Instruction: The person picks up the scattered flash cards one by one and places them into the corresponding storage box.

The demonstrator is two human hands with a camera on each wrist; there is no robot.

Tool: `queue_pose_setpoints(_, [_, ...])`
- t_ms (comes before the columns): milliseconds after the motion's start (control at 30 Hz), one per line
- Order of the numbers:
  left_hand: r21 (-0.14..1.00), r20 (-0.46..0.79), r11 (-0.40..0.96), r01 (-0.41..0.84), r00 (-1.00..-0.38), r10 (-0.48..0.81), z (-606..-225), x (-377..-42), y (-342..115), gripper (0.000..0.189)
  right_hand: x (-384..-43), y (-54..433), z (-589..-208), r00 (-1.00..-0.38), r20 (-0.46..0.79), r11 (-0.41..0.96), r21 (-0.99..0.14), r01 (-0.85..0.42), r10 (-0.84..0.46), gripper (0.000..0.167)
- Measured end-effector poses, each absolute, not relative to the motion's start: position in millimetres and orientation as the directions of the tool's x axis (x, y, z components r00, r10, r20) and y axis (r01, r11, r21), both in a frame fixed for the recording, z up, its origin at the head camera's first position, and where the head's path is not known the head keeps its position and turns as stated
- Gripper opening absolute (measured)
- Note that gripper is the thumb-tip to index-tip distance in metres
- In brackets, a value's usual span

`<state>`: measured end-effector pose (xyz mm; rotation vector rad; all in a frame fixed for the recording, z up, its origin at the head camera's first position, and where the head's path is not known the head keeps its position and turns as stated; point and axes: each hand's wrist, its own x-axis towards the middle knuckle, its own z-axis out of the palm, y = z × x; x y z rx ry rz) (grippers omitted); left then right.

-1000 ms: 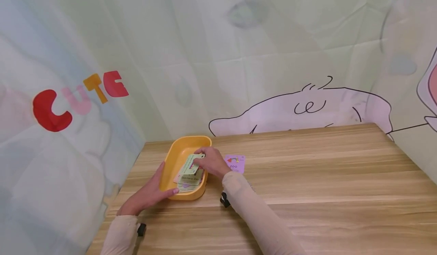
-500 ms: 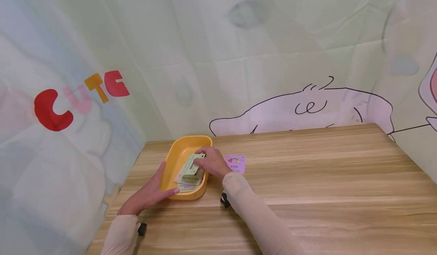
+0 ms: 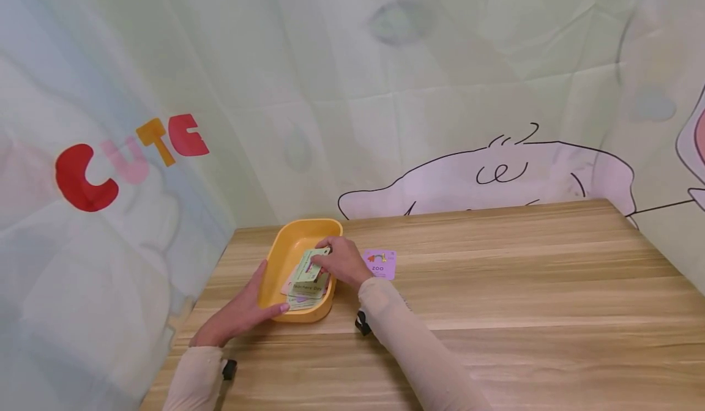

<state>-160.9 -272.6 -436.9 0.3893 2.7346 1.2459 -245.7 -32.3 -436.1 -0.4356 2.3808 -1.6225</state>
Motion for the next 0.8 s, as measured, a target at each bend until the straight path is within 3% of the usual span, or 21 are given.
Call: queue_pose_setpoints(800, [0.752,-0.01,0.636,0.172,-0.962,0.272,-437.7,-161.6,-273.2,0.105,-245.2,-36.0,-433.9,-0.946,-0.07,0.329,-0.944,-0.04,-0.317,0.034])
